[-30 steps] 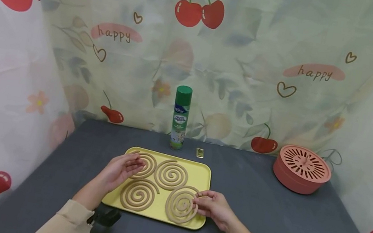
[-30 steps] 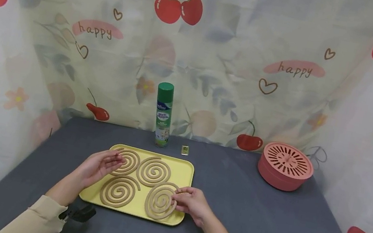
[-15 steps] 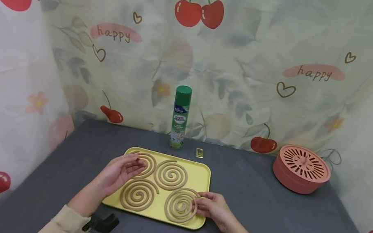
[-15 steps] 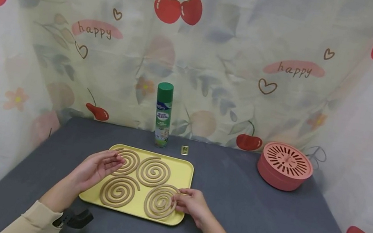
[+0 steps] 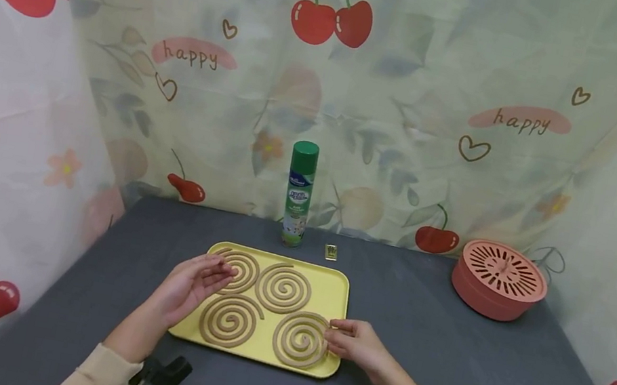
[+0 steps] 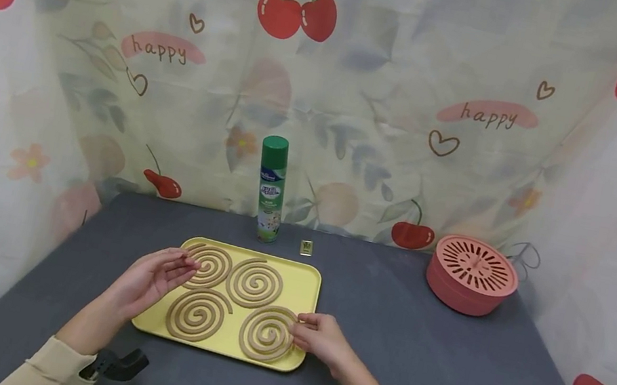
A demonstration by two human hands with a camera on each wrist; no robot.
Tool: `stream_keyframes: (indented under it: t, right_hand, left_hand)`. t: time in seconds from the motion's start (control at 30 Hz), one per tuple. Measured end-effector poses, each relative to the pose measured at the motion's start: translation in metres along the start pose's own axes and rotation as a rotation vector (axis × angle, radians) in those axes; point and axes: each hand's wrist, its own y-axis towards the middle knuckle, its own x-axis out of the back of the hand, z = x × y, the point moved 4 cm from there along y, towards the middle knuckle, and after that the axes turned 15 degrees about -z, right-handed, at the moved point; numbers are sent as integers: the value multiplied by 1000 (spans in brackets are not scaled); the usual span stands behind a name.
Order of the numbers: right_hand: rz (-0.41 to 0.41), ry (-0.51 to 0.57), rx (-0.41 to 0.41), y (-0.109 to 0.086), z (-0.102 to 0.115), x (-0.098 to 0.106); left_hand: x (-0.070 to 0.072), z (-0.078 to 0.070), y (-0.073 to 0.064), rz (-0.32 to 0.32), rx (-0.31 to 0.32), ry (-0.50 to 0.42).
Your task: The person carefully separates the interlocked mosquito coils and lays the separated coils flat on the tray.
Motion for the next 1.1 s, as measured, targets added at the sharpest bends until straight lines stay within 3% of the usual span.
stream_keyframes:
  t: [0.47, 0.57, 0.73, 0.83, 1.0, 1.1]
  right_hand:
    - [78, 81, 24, -5, -1, 10]
    - [88, 62, 30, -8, 1, 13]
    - [40, -133, 90, -18, 15, 34]
    - [-9, -250, 117, -27, 25, 55]
    - [-55, -386, 170, -44, 39, 95]
    - [-116, -487, 210, -55, 48, 117]
  left_hand:
    - [1, -6, -1, 32, -41, -12]
    - [1, -9, -2, 8, -56, 2]
    - [6, -25, -7, -117, -168, -73]
    - [13, -40, -14, -167, -251, -211]
    - [28, -65, -29, -193, -348, -410]
    - [35, -79, -38, -252, -442, -394]
